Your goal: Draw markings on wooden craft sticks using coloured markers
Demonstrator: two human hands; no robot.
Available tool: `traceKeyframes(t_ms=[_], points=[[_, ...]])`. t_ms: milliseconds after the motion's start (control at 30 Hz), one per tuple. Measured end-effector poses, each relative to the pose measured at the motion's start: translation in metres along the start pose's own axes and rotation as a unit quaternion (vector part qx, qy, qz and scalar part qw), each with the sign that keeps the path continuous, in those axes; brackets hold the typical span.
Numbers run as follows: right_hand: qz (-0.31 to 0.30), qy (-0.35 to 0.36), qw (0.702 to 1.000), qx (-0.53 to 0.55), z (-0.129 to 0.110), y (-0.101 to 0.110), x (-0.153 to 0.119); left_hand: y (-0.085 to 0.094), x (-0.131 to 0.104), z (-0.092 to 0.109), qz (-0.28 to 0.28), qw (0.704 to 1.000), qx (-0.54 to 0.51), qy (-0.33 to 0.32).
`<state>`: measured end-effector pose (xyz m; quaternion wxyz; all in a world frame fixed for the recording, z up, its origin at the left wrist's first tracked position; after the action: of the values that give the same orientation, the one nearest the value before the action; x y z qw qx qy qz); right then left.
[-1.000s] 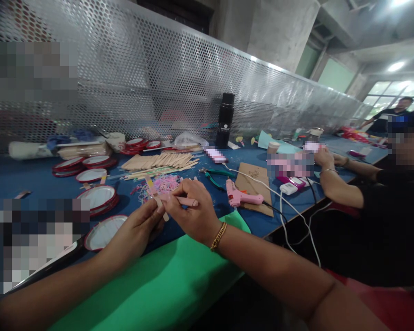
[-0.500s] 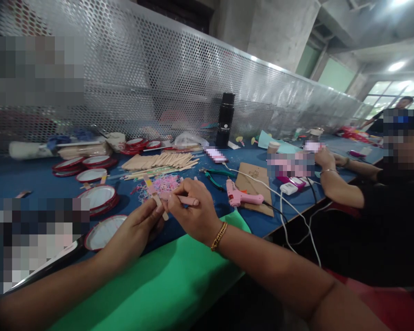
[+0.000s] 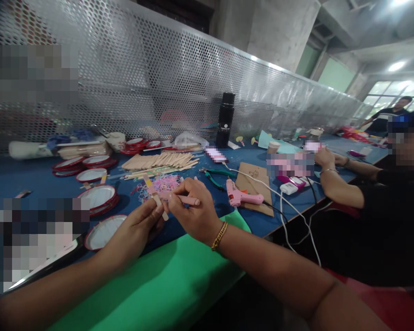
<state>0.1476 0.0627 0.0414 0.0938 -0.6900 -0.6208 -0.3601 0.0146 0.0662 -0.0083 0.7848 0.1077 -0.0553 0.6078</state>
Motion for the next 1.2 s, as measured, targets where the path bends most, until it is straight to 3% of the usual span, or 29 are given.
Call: traceKeyframes(t_ms=[1200], points=[[0.002,0.005,1.000,-0.011,-0.0004,-0.0012,-0.0002,0.0005,-0.0018,0.0006,0.006,1.000,-0.003,0.003]])
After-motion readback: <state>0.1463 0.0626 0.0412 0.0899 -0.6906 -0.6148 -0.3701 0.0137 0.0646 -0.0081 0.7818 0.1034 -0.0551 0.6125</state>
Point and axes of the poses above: each hand's wrist, its own x-axis towards the middle knuckle, its own y-axis out of the back of the hand, z = x × y, the point moved 6 cm from there along x, towards the middle knuckle, and after that the axes turned 8 degrees about -y, right-handed, at the moved point
